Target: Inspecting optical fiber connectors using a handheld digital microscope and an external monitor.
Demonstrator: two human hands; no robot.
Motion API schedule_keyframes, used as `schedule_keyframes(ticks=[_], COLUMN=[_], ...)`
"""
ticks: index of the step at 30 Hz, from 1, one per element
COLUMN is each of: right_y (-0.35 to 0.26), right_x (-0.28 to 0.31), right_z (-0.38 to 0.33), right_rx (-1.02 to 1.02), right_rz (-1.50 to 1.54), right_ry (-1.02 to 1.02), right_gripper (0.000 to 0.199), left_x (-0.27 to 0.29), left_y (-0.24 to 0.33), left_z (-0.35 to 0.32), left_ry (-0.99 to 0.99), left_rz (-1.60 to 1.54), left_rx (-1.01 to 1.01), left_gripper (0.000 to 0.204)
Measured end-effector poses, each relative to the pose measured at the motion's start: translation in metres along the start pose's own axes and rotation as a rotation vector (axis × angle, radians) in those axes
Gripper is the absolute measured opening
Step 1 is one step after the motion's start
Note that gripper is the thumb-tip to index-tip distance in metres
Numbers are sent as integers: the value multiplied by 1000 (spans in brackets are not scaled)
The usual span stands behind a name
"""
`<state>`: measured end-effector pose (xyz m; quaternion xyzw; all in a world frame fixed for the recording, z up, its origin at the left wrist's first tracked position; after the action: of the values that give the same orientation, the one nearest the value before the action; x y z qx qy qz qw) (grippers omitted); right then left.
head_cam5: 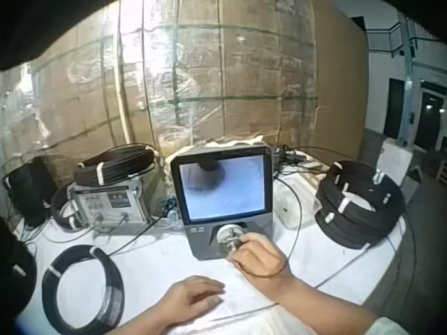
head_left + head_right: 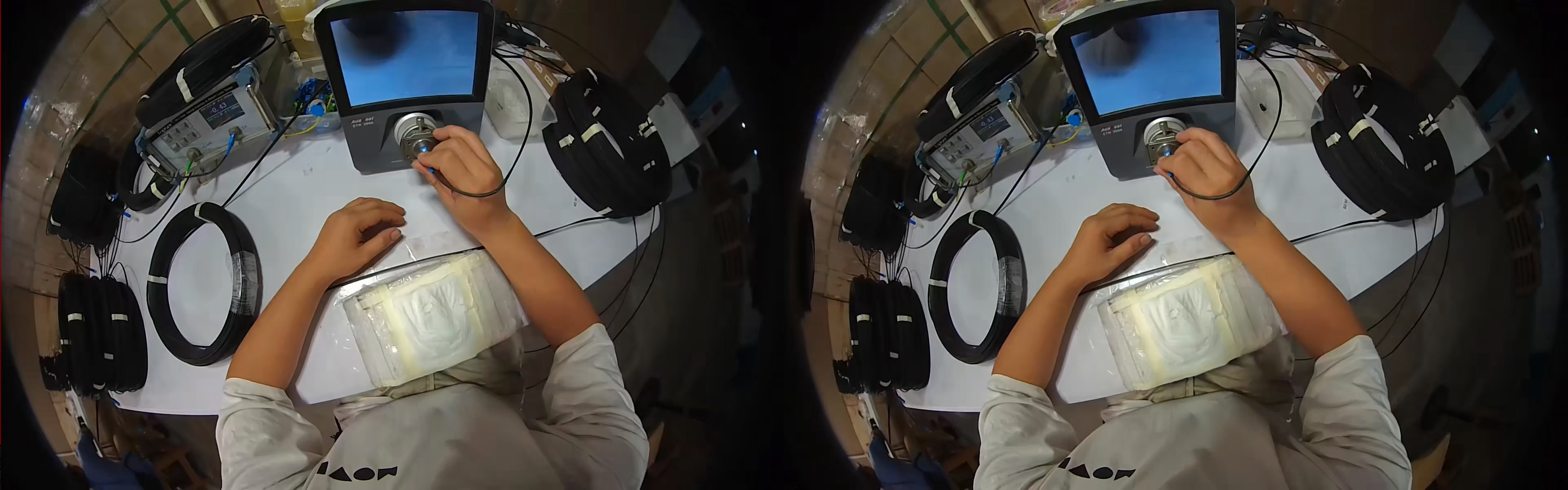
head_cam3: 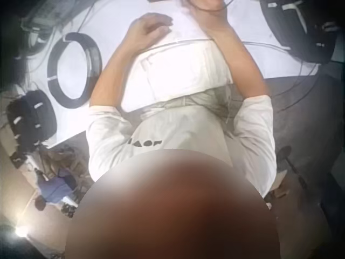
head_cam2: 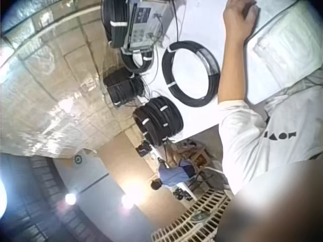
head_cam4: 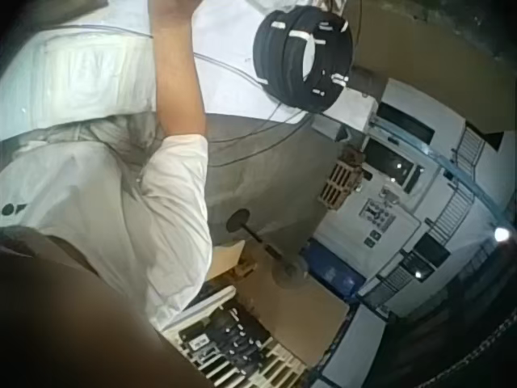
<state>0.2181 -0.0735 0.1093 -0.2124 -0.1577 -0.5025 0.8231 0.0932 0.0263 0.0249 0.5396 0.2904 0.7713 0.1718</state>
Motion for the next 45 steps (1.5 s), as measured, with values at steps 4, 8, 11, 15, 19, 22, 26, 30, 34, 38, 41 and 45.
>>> schedule_keyframes(ticks=[4,8,11,15,19,22,26,30,34,38,41,45], right_y=[4,8,22,34,36,36,46,56,58,77,110,104], right_x=[6,14,5,-4,-8,-6,-7,-9,-9,2,-5,-10], right_z=[-4,-3,-2,-2,-2,-2,3,2,-2,-27,-53,-44], right_rx=[-6,-78,-228,-224,-213,-210,-222,-243,-287,-449,-726,-760], right_rz=[71,74,33,18,59,61,63,78,163,399,587,509], right_ry=[40,100,12,-11,-4,7,10,20,34,210,255,202], right_gripper=[48,64,71,69,67,65,64,63,62,39,24,33], left_x=[-1,11,29,33,35,36,39,38,38,32,30,29], left_y=[-10,-21,-4,12,6,11,7,2,-1,-2,-1,-5], left_z=[4,15,37,60,64,64,76,82,78,75,73,72], left_ry=[-49,73,282,487,601,616,612,628,674,665,708,700], left_rz=[-129,-197,-60,-179,-148,-43,-23,-16,-16,-29,-35,-38], left_rx=[169,311,204,42,-3,-35,-39,-57,-89,-73,-62,-42], left_gripper=[34,35,35,30,29,30,30,30,31,32,32,32])
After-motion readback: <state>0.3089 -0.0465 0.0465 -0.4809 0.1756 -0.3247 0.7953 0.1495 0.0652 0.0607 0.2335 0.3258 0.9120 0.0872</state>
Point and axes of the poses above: each hand's wrist, its own z-axis towards the middle knuckle, its own x-axis out of the back of the hand, y = z × x, the point moved 10 cm from there along z, towards the middle knuckle, and after that the axes turned 12 degrees about z, right-handed, at the moved point
